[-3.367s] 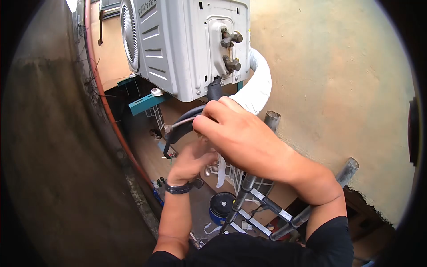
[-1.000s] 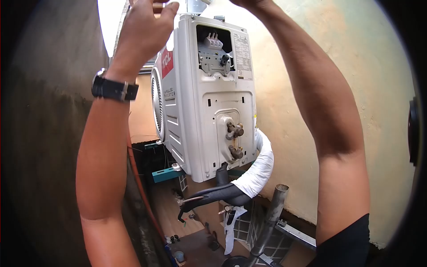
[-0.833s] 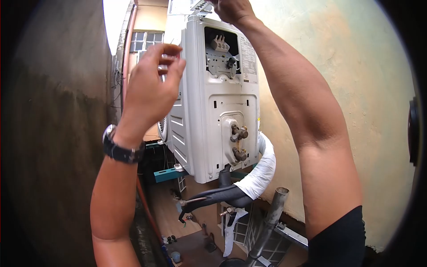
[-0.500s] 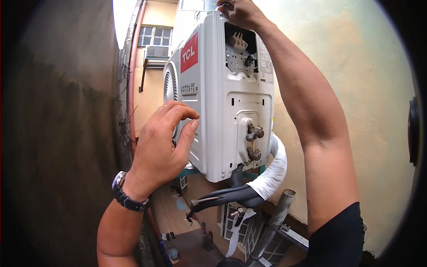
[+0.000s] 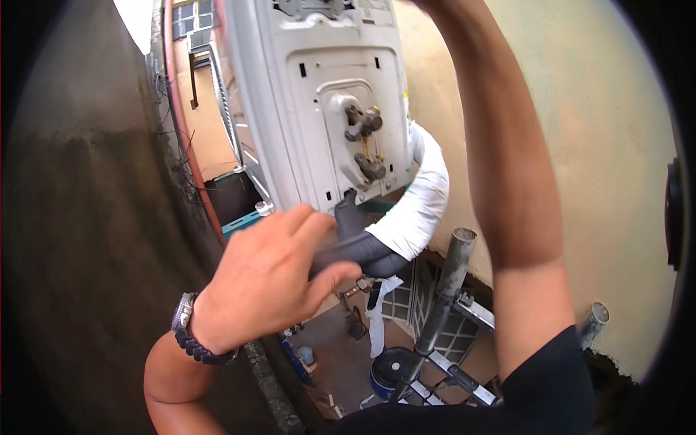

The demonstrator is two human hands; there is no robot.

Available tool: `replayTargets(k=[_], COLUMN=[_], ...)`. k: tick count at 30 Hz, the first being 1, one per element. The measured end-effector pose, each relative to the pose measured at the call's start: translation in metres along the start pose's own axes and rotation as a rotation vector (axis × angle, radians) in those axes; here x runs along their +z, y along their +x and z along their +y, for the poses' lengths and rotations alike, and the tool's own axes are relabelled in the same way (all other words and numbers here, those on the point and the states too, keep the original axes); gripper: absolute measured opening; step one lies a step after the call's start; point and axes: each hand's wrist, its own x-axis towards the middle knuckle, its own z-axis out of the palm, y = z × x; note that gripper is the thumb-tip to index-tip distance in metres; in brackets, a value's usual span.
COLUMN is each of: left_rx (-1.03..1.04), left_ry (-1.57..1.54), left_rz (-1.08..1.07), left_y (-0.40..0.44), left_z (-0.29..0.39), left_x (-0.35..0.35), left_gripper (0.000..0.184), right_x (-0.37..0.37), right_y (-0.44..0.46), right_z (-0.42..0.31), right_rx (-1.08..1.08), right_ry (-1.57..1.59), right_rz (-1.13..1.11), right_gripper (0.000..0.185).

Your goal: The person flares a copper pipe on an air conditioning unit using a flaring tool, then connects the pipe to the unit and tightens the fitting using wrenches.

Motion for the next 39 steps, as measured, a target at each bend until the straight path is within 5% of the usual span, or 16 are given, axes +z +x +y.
replayTargets(k=[1,4,6,7,8,9,11,12,18,25,29,31,33,35,39], left_rx=[-0.038,0.001,0.046,0.043,0.059,0.08,0.164,0.21,0.298,0.378,0.31,0.226,0.247,0.235,-0.117], left_ry=[0.008,-0.008,-0.077,-0.063,-0.023,0.01,0.076,0.173,0.23,0.235,0.118,0.074,0.041,0.017,-0.28], left_rz=[-0.139,-0.103,-0.099,-0.103,-0.005,0.091,0.182,0.238,0.059,0.13,0.0,-0.07,-0.08,-0.07,-0.38], left_y=[-0.001,0.003,0.011,0.018,0.03,0.043,0.075,0.09,0.159,0.137,0.14,0.139,0.138,0.142,0.154], left_z=[0.007,-0.003,-0.01,-0.005,0.004,0.011,0.022,0.029,0.007,0.0,0.013,0.018,0.017,0.019,0.031], left_x=[0.008,0.043,0.05,0.045,0.038,0.031,0.003,-0.013,-0.088,-0.062,-0.075,-0.073,-0.058,-0.052,-0.076], left_gripper=[0.045,0.046,0.04,0.04,0.037,0.034,0.031,0.03,0.028,0.037,0.034,0.035,0.038,0.042,0.047], right_x=[0.005,0.027,0.05,0.06,0.061,0.066,0.073,0.064,0.028,0.049,0.047,0.052,0.054,0.067,0.099], right_y=[-0.053,-0.214,-0.32,-0.338,-0.359,-0.362,-0.323,-0.292,-0.191,-0.205,-0.221,-0.218,-0.206,-0.192,-0.167], right_z=[0.002,0.012,0.008,-0.003,0.004,0.013,0.02,0.023,0.05,0.035,0.067,0.105,0.137,0.166,0.186], right_rx=[0.071,0.259,0.651,0.88,1.121,1.119,0.74,0.733,0.443,0.512,0.572,0.608,0.489,0.44,0.424], right_ry=[0.029,0.11,0.13,0.626,0.954,1.232,1.084,1.166,1.302,1.69,1.501,0.545,-0.031,0.071,0.241], right_rz=[0.127,0.528,0.418,0.464,0.283,0.17,0.185,0.239,0.213,0.179,0.135,0.223,0.383,0.493,0.594], right_gripper=[0.044,0.014,0.035,0.045,0.061,0.072,0.07,0.069,0.063,0.061,0.042,0.027,0.023,0.027,0.033])
